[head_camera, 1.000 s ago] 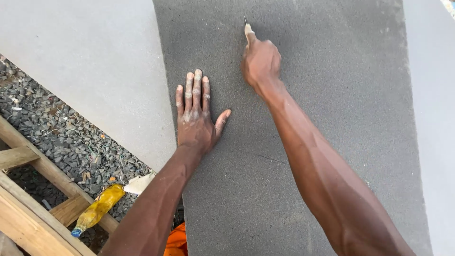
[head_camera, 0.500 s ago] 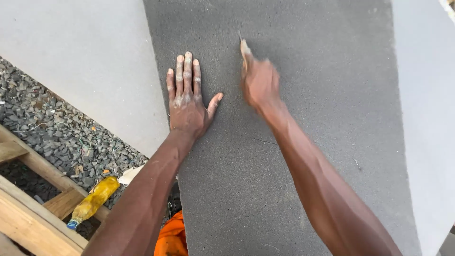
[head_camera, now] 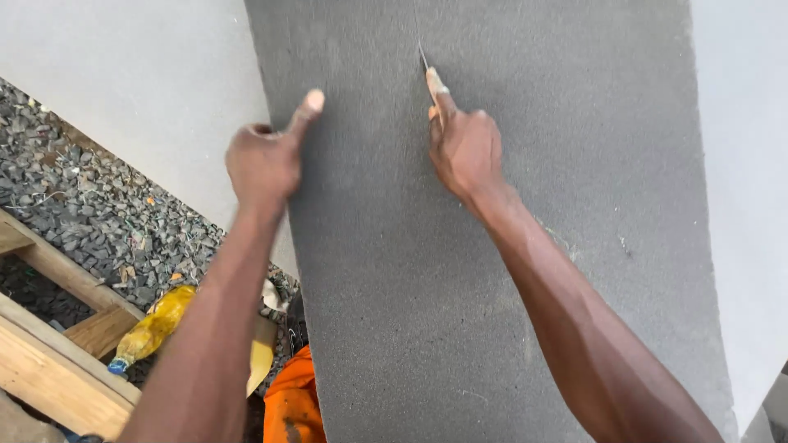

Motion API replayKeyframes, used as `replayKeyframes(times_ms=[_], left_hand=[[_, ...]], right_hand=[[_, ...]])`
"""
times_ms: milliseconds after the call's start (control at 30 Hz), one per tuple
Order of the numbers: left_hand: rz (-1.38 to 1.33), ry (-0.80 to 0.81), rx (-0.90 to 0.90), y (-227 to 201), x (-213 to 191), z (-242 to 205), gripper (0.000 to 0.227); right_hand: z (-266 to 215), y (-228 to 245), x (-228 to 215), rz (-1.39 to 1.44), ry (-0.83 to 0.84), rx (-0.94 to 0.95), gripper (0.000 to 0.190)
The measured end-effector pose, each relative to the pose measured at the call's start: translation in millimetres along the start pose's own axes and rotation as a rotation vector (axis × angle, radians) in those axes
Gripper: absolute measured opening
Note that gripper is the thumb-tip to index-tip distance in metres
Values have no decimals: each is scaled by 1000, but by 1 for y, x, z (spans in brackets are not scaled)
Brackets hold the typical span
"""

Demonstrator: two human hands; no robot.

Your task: The person pours glue into a small bottle, applies it to a foam sheet using a scrap piece, and then cuts the foam sheet using a blade.

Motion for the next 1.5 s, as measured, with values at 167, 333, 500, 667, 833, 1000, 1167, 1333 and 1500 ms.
replayKeyframes(times_ms=[167,333,500,667,833,1000,1167,1333,1500], left_hand=[[-551,256,-79,-26,-18,-15,76],[-590,243,-8,-12,-5,-5,83],[-676,234,-21,-7,-7,1,82],[-610,237,-138,6,2,9,113],[-698,274,-73,-9,-8,8,102],[-399,249,60,41,18,56,78],[-464,243,12,44,19,60,70],[-495,245,45,50,30,71,62],[-143,22,188,38,-9,-22,86]], right_hand=[[11,17,-32,18,19,203,45],[49,9,-23,-21,12,147,42],[-6,37,-56,239,91,216,40],[-61,27,-48,50,108,217,41],[-10,17,-27,-65,41,79,41],[-90,81,-125,-14,528,428,44],[-79,55,-76,0,272,295,34],[-152,78,-101,-42,296,318,33],[-211,65,-80,-47,420,383,51]])
Point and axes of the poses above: each hand's wrist, its own z-axis towards the middle knuckle, its own x-axis out of the palm, y = z × x, the point moved 1 cm from there along z, towards the middle knuckle, and after that the axes turned 3 degrees about x, right-handed, at the moved point
